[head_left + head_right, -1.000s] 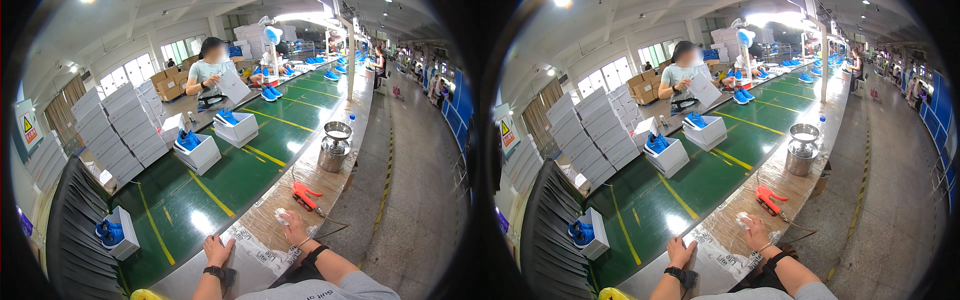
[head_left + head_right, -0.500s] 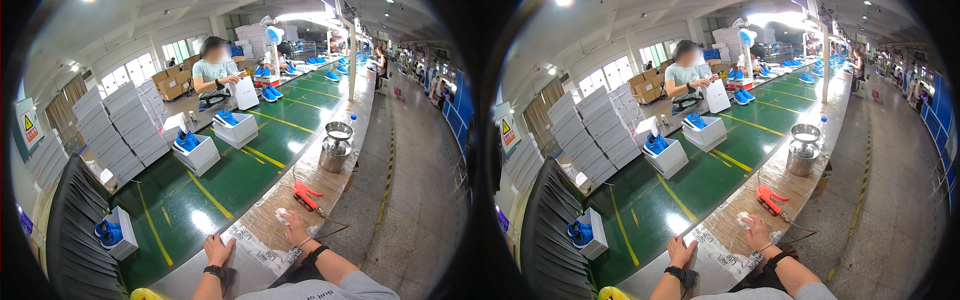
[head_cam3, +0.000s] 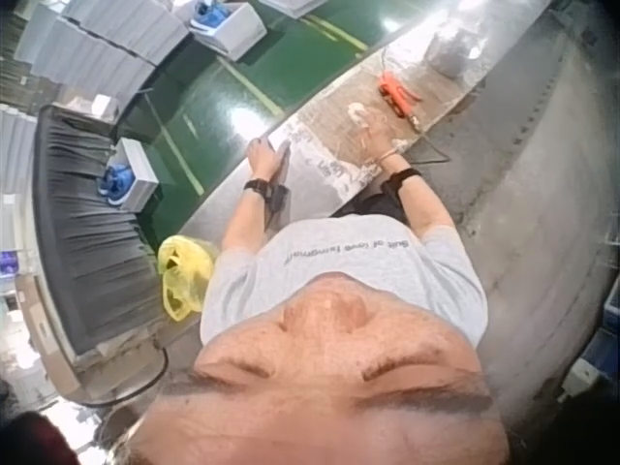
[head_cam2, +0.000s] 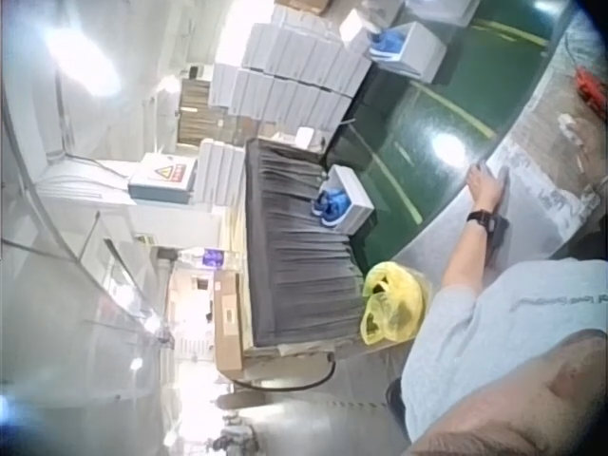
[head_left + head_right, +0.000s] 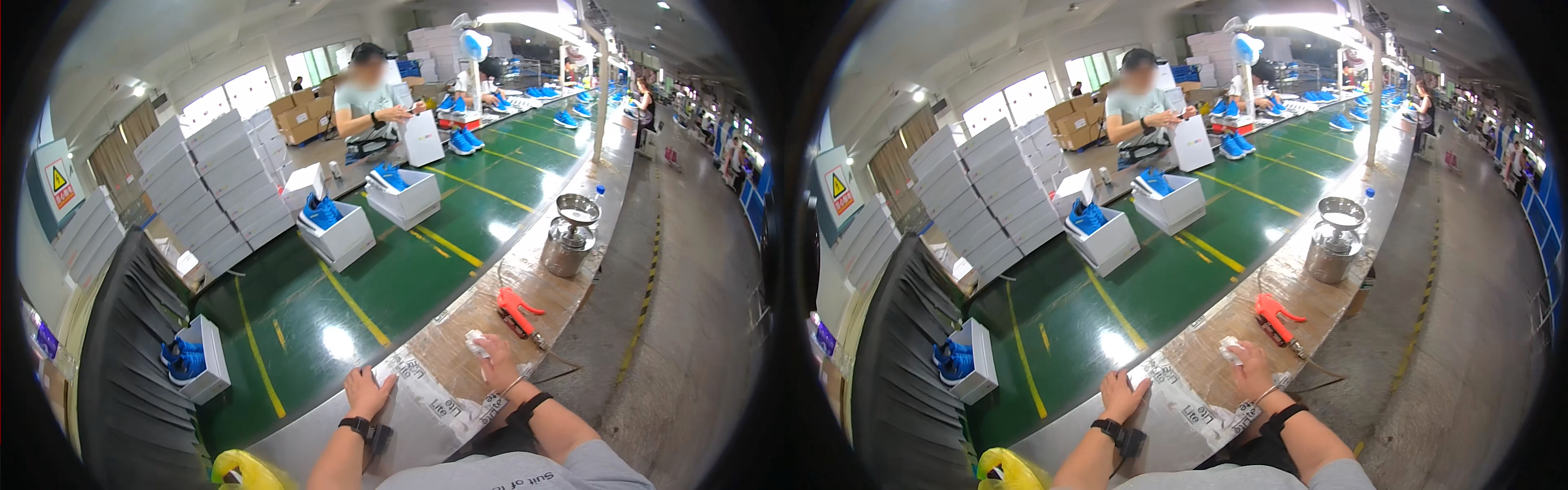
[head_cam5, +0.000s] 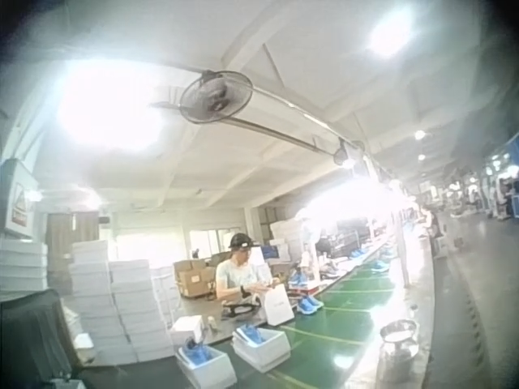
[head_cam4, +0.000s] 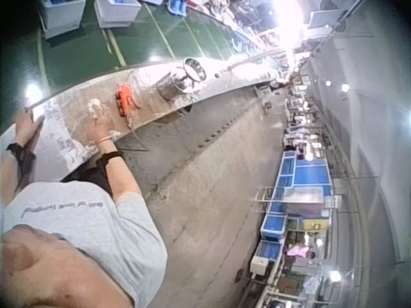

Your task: Cleaning the soles of blue and green sneakers at a shoe manufacturing quality control station.

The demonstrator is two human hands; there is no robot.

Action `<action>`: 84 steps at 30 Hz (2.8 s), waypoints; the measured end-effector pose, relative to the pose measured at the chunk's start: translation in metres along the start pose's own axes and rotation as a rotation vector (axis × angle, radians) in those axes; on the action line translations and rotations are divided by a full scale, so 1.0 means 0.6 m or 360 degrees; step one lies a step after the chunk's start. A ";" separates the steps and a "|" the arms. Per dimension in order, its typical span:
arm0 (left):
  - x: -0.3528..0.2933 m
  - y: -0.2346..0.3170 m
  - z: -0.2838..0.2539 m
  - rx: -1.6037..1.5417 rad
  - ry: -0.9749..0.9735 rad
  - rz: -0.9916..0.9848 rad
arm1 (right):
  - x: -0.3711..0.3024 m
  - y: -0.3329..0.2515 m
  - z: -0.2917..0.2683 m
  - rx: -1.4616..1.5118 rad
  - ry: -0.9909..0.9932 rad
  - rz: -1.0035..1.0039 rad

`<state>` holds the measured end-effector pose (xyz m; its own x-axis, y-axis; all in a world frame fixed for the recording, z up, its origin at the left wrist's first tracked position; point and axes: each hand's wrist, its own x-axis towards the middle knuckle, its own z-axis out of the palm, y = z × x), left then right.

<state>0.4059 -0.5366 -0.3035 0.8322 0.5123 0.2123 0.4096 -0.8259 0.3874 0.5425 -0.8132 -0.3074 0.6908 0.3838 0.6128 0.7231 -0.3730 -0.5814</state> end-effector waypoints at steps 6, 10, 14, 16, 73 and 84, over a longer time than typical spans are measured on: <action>0.094 -0.043 -0.055 -0.0154 -0.0931 0.0169 | 0.004 0.016 -0.022 -0.0130 0.0038 0.0008; 0.202 -0.070 -0.090 -0.0074 -0.0225 0.0326 | 0.009 0.007 -0.027 -0.0228 -0.0040 0.0055; 0.340 -0.066 -0.148 0.0098 0.0106 0.0413 | 0.016 0.008 -0.018 -0.0243 -0.0072 0.0134; 0.408 -0.057 -0.164 0.0210 0.0271 0.0408 | 0.021 0.002 -0.019 -0.0271 -0.0109 0.0201; 0.415 0.068 -0.410 0.1941 -0.0131 0.0857 | 0.010 0.009 -0.023 -0.0331 -0.0077 0.0172; 0.096 0.097 -0.215 -0.2183 -0.0764 -0.0533 | -0.016 0.031 -0.038 0.0283 0.0318 0.0389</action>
<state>0.4294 -0.5247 -0.1533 0.9252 0.2788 -0.2575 0.1669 0.3103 0.9359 0.5492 -0.8429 -0.3117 0.8414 0.1221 0.5265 0.5384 -0.2736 -0.7970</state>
